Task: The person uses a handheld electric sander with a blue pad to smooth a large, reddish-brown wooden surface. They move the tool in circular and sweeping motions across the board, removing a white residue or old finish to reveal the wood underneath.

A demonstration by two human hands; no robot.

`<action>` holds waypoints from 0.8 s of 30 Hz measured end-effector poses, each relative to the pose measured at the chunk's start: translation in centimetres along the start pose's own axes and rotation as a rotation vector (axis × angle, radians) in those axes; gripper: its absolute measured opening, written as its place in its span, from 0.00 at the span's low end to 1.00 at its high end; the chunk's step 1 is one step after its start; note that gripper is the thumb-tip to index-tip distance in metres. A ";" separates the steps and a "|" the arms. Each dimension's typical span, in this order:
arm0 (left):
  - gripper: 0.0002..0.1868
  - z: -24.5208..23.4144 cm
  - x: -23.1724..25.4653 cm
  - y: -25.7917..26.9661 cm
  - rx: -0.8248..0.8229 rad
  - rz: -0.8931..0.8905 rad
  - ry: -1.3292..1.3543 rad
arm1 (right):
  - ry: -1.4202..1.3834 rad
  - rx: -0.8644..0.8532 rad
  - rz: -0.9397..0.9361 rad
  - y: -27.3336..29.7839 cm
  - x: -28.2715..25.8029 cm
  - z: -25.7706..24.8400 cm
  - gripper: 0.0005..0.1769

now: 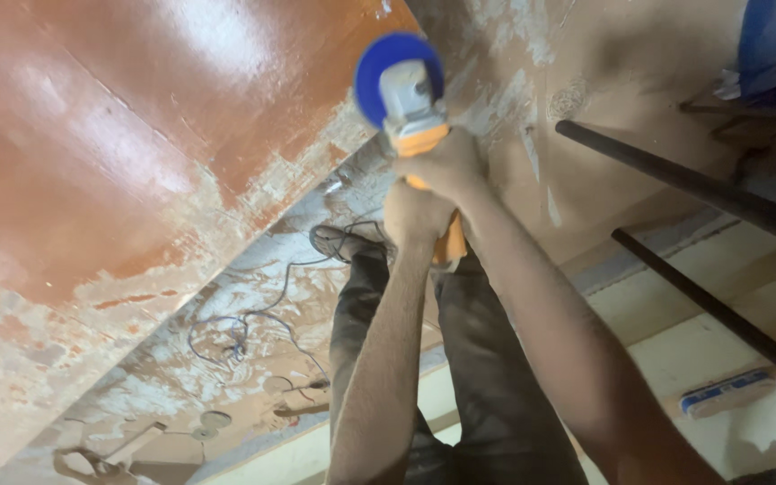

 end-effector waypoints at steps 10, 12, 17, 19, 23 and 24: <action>0.31 -2.8 -4.6 0.2 0.067 0.106 -0.119 | 0.049 -0.069 0.012 1.9 1.5 5.8 0.32; 0.33 -1.7 -2.5 -0.3 0.066 0.133 -0.053 | -0.060 0.006 -0.008 0.8 1.1 3.1 0.31; 0.35 -1.3 -0.8 0.7 0.084 0.103 -0.030 | -0.148 0.031 0.000 0.5 1.3 0.9 0.23; 0.36 -2.0 -1.4 1.6 0.101 0.080 -0.024 | -0.097 0.029 -0.044 1.7 0.7 2.2 0.26; 0.35 -2.0 -2.1 1.3 0.056 0.056 -0.076 | -0.004 0.058 -0.110 2.0 0.7 2.1 0.29; 0.35 -1.7 -2.0 0.9 0.052 0.054 -0.102 | -0.068 0.049 -0.094 1.4 1.2 1.6 0.28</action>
Point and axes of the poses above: each hand's wrist, its own y-axis away from the middle knuckle, its own z-axis out of the palm, x = y × z, the point moved 7 cm from there along -y, towards the middle knuckle, and after that the axes turned 7 degrees about -z, right-handed, at the moved point
